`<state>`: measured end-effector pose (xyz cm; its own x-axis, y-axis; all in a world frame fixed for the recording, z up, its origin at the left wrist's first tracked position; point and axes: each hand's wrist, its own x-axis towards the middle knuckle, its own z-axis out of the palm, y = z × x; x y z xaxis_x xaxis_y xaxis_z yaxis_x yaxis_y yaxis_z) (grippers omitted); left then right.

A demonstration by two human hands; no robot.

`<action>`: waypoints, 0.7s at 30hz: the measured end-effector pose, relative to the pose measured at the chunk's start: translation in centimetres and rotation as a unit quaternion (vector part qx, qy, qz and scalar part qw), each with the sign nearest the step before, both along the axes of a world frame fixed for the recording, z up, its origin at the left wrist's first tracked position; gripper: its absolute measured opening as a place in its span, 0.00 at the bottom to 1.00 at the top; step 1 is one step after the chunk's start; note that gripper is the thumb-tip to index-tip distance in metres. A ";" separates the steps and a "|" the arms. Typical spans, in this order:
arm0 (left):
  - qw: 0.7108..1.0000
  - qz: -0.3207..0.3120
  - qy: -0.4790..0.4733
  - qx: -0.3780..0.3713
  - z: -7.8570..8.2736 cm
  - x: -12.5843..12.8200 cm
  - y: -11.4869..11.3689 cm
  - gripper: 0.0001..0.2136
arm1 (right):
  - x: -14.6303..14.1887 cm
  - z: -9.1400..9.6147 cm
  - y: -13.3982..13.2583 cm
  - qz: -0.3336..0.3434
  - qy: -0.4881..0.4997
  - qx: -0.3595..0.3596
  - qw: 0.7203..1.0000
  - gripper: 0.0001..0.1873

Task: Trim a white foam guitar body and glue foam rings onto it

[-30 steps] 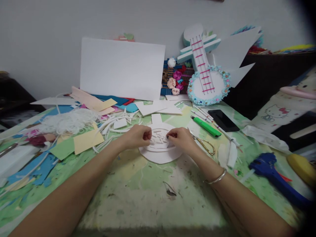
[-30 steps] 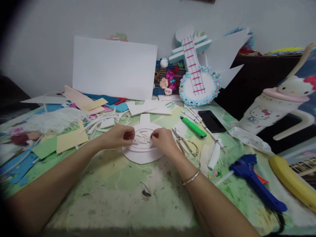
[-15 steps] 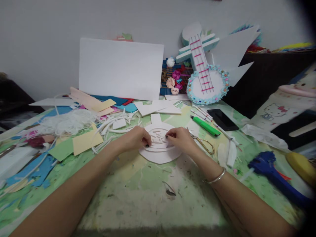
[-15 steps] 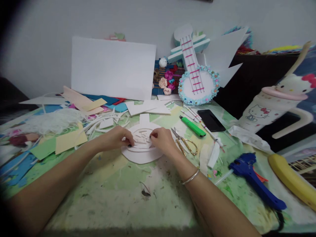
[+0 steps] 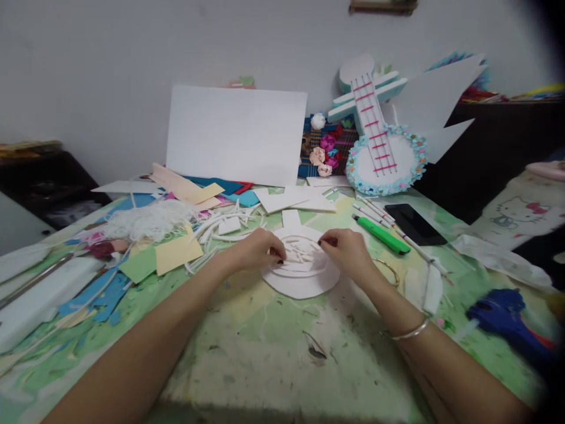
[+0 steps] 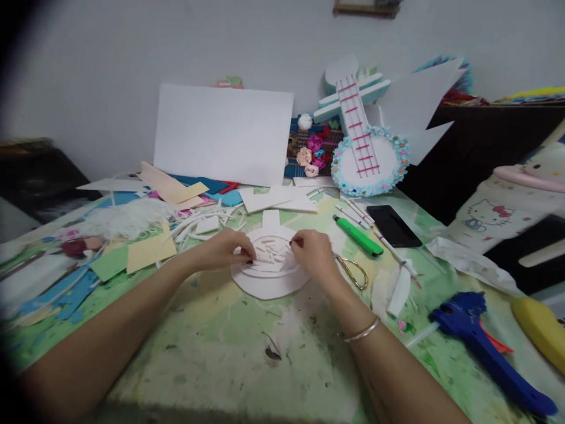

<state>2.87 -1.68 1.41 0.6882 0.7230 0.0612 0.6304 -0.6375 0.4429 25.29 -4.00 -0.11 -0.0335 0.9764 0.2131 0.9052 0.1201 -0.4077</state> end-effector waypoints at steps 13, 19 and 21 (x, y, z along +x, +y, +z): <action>0.842 0.493 0.173 0.130 -1.0 -12.1 5.9 0.11 | 5.4 1.0 0.8 -0.106 -0.250 -0.258 0.927 0.18; 0.867 0.437 0.140 0.192 -2.5 -9.5 6.8 0.16 | 5.8 0.8 1.0 -0.100 -0.251 -0.253 0.929 0.19; 0.864 0.443 0.143 0.192 -3.2 -9.3 7.2 0.17 | 6.1 0.6 1.1 -0.092 -0.242 -0.252 0.933 0.19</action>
<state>-6.46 5.57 -1.81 -0.0986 0.9379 0.3326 0.9949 0.0863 0.0515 31.42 -2.87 0.48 0.1707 0.9474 -0.2708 0.9843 -0.1513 0.0912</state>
